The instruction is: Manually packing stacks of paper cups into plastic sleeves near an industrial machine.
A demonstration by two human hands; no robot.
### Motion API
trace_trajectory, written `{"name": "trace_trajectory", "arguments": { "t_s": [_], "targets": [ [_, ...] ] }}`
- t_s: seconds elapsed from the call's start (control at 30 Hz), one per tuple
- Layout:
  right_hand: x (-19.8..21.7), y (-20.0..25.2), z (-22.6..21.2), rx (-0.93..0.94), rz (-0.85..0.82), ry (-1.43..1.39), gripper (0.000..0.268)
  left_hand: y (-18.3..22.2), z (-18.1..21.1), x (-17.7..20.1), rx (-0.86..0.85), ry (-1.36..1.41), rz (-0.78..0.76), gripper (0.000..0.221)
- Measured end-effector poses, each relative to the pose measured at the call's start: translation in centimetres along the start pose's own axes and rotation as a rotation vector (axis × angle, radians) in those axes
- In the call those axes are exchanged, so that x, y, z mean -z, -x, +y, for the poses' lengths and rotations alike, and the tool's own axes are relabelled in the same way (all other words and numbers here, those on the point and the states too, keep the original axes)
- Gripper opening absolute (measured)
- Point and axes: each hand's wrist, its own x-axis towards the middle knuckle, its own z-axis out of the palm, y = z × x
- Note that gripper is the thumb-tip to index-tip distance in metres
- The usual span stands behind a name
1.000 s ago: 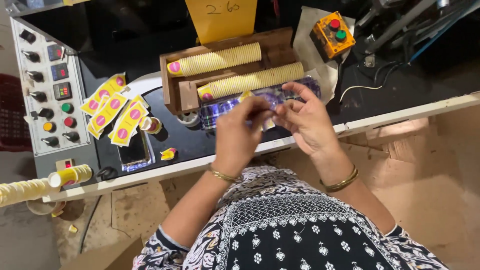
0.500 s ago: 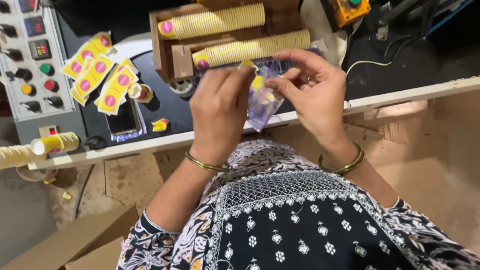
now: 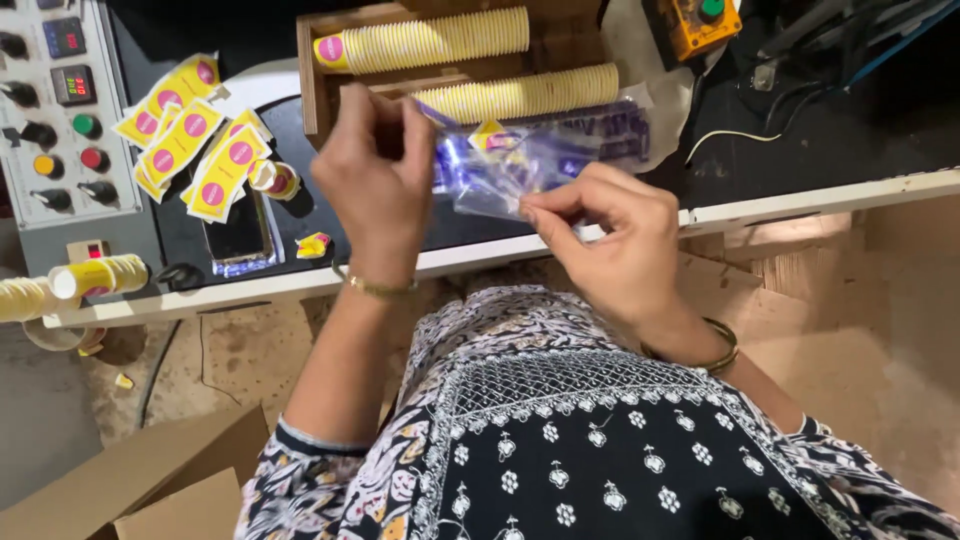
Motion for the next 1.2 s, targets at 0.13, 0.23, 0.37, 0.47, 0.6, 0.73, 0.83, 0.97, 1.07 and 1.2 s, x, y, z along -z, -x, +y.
{"name": "trace_trajectory", "arguments": {
  "t_s": [0.13,0.23,0.37,0.47,0.6,0.73,0.83,0.97,1.07,1.2],
  "targets": [
    [0.5,0.0,3.5,-0.274,0.089,-0.484,0.008,4.0,2.4,-1.4,-0.047,0.137,-0.185,0.013],
    [2.9,-0.6,7.8,-0.479,0.218,-0.973,0.015,4.7,5.1,-1.1,-0.042,0.405,-0.682,0.03],
    [6.6,-1.0,12.6,-0.489,0.016,-0.578,0.018,3.9,1.9,-2.4,0.093,0.216,-0.713,0.045],
    [8.4,-2.1,12.5,-0.37,-0.081,-0.002,0.012,1.8,-3.3,-2.0,-0.013,-0.099,-0.565,0.03],
    [4.9,-5.1,14.9,-0.252,0.111,0.094,0.008,-1.4,-5.8,-1.2,-0.031,-0.244,-0.521,0.028],
    [0.6,-7.9,18.0,-0.495,-0.126,0.116,0.014,-4.6,-11.5,-1.3,-0.005,-0.396,-0.405,0.022],
    [-4.2,-9.2,22.5,-0.556,-0.115,0.097,0.014,-6.2,-15.2,-1.2,-0.031,-0.566,-0.356,0.019],
    [-9.7,-10.8,29.2,-0.11,-0.083,0.076,0.011,-7.3,-19.3,-1.8,-0.113,-0.66,-0.283,0.024],
    [-11.2,-11.8,28.3,-0.054,-0.059,0.023,0.018,-8.4,-20.0,-2.3,-0.17,-0.664,-0.29,0.04],
    [-11.3,-13.5,25.4,-0.22,-0.247,-0.194,0.019,-9.5,-21.2,-2.9,-0.177,-0.722,-0.339,0.046]
  ]
}}
